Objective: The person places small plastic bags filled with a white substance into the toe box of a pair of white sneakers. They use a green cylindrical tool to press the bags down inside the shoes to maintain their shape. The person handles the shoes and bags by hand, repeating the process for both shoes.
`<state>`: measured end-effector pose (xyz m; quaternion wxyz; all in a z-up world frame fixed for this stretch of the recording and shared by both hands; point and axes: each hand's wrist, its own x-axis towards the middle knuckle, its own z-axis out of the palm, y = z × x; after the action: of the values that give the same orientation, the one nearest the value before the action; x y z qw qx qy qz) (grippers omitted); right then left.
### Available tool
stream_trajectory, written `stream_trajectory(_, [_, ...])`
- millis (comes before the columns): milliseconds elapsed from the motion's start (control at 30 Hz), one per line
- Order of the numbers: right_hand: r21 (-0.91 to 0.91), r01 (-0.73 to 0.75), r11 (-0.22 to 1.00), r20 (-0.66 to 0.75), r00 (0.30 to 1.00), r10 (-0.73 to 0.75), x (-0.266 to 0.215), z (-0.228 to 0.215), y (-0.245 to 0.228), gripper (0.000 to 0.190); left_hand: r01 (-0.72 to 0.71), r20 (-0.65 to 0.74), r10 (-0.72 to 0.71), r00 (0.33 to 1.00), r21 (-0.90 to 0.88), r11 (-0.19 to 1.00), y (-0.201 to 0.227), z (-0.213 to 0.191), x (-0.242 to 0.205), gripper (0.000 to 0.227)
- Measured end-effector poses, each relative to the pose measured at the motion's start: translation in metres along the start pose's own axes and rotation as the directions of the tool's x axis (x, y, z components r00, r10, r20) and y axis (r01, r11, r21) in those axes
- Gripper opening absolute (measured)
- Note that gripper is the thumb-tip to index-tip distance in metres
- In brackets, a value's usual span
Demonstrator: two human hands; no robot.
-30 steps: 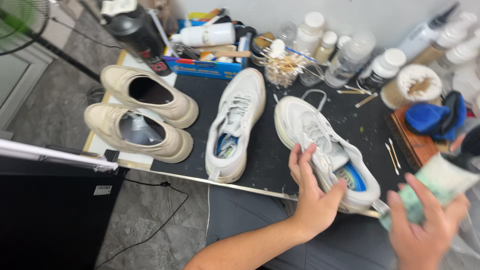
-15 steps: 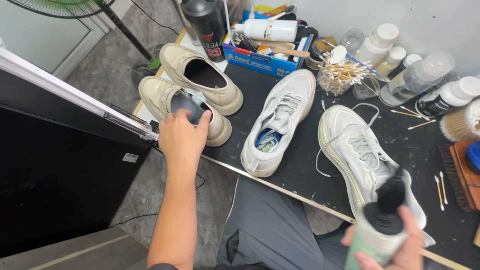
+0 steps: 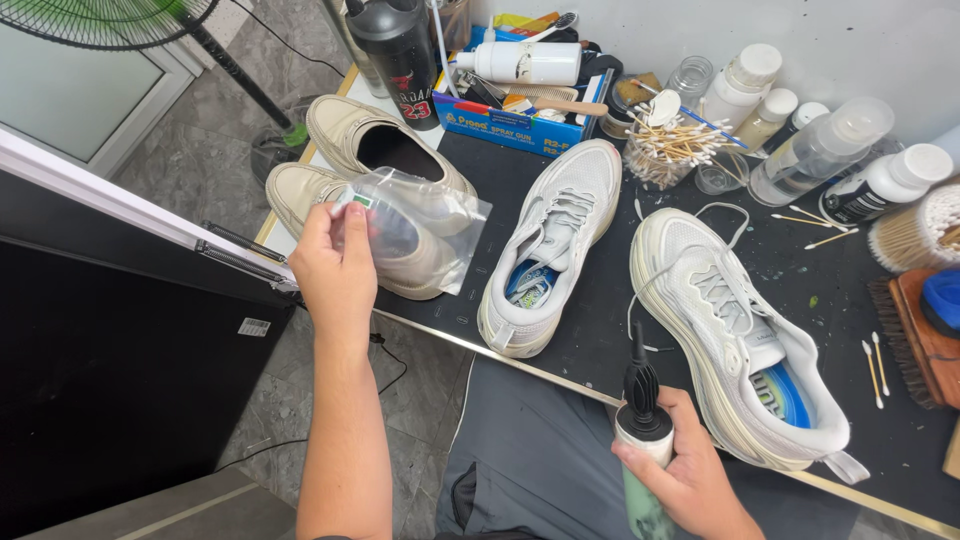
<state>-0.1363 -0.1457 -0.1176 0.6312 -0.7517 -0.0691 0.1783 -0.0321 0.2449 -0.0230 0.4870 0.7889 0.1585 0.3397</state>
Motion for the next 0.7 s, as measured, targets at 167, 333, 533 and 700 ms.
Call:
stream_trajectory(167, [0.161, 0.004, 0.987, 0.053, 0.998, -0.013, -0.014, -0.002, -0.004, 0.038, 0.137, 0.127, -0.090, 0.988, -0.436, 0.889, 0.010, 0.012, -0.038, 0.011])
stream_trajectory(333, [0.420, 0.261, 0.869, 0.007, 0.957, -0.290, -0.039, -0.005, -0.030, 0.034, 0.170, 0.333, 0.022, 0.943, -0.535, 0.827, 0.043, 0.036, -0.118, 0.019])
stream_trajectory(533, [0.369, 0.217, 0.904, -0.033, 0.975, -0.220, -0.078, -0.017, -0.045, 0.057, -0.103, 0.383, 0.316, 0.868, -0.484, 0.869, 0.083, 0.058, -0.181, 0.036])
stream_trajectory(700, [0.283, 0.103, 0.953, -0.146, 0.987, -0.064, -0.093, -0.019, -0.041, 0.047, 0.217, 0.706, 0.114, 0.699, -0.361, 0.907, 0.107, 0.066, -0.202, 0.030])
